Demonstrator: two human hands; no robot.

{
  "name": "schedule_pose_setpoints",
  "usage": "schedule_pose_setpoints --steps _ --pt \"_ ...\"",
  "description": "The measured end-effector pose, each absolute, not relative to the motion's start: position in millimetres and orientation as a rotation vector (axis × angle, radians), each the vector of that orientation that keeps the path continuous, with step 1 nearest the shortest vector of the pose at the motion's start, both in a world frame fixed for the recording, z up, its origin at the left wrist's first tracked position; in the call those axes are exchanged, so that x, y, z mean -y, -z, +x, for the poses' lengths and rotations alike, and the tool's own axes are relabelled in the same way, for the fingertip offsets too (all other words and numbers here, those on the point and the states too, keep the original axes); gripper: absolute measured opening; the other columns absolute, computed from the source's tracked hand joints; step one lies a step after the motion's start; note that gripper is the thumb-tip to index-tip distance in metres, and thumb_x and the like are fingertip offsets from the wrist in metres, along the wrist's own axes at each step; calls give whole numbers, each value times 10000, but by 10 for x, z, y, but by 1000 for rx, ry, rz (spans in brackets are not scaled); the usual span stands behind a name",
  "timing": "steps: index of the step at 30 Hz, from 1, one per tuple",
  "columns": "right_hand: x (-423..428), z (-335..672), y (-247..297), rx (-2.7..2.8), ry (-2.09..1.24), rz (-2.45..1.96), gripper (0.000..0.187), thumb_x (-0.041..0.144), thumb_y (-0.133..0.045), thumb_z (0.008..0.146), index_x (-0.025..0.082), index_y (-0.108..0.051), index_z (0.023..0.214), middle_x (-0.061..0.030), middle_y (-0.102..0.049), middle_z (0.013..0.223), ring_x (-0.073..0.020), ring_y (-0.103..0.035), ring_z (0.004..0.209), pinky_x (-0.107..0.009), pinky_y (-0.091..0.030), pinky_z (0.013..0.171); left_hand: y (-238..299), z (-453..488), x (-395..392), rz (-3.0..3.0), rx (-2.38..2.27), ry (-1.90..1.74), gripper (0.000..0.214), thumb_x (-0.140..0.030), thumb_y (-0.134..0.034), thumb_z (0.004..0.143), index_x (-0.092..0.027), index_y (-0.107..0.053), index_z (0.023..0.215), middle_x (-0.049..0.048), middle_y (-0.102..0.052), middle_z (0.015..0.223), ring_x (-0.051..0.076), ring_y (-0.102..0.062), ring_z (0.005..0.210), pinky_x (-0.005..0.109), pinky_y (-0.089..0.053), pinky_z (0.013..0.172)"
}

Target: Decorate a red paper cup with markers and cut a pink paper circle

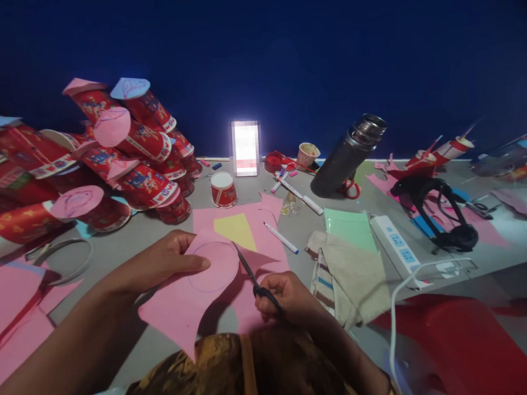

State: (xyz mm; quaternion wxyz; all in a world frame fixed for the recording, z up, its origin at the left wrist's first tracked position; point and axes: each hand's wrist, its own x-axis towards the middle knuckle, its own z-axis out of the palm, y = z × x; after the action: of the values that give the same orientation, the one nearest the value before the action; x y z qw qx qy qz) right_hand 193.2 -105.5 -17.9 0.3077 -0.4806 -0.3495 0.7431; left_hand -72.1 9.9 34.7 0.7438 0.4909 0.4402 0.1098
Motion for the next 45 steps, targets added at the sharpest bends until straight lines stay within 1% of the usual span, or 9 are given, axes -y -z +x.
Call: schedule_pose_setpoints --steps 5,10,14,22,27,29,34,38,45 --pt "1077 1944 196 882 -1985 -1258 298 349 -882 600 187 -634 633 44 -619 544 -78 -496 491 -214 -366 506 -455 -680 -113 1100 -929 -213 400 -435 -919 681 -113 -762 857 44 -786 764 167 -687 645 219 -544 575" --pt "1088 1985 247 881 -1988 -1298 422 453 -956 563 178 -647 642 30 -642 551 -75 -500 480 -213 -370 495 -469 -688 -138 1143 -902 -188 374 -423 -898 713 -116 -768 882 63 -813 828 189 -722 703 244 -574 659" --pt "1093 2015 259 880 -2012 -1308 476 487 -986 543 176 -641 648 35 -637 549 -72 -501 475 -210 -365 491 -493 -693 -159 1157 -869 -144 342 -413 -877 730 -118 -774 871 63 -814 831 180 -710 690 242 -569 661" --pt "1054 2034 168 938 -2040 -1342 419 444 -965 571 177 -657 666 44 -636 566 -86 -532 514 -213 -386 520 -611 -600 -140 1277 -834 -100 272 -383 -824 752 -119 -781 805 56 -794 803 167 -654 674 234 -543 653" --pt "1043 2020 160 927 -2057 -1322 406 442 -954 571 179 -657 656 43 -634 561 -84 -521 508 -219 -375 518 -621 -583 -143 1338 -875 -76 277 -376 -828 718 -110 -778 780 35 -735 699 140 -579 586 192 -452 505" --pt "1048 2021 167 924 -2061 -1316 411 440 -958 566 180 -651 649 42 -636 566 -86 -525 515 -221 -382 525 -630 -575 -151 1339 -863 -69 279 -382 -819 718 -109 -776 764 27 -717 677 137 -568 572 191 -440 485" --pt "1069 2042 207 934 -2033 -1327 413 447 -962 590 174 -659 656 40 -638 587 -85 -521 532 -218 -363 527 -662 -551 -173 1353 -812 -75 265 -378 -811 718 -117 -779 756 25 -712 675 147 -577 591 201 -450 495" --pt "1082 2056 224 952 -2028 -1328 441 470 -973 582 171 -659 660 41 -636 595 -80 -499 535 -221 -348 528 -668 -549 -178 1361 -803 -54 244 -373 -808 717 -131 -790 745 29 -716 679 151 -581 575 203 -435 473" --pt "1097 2042 197 915 -2048 -1343 461 472 -997 544 169 -666 648 54 -608 585 -74 -469 540 -220 -314 526 -650 -589 -161 1385 -827 -54 266 -377 -807 723 -116 -791 768 22 -701 672 137 -541 600 197 -441 523"
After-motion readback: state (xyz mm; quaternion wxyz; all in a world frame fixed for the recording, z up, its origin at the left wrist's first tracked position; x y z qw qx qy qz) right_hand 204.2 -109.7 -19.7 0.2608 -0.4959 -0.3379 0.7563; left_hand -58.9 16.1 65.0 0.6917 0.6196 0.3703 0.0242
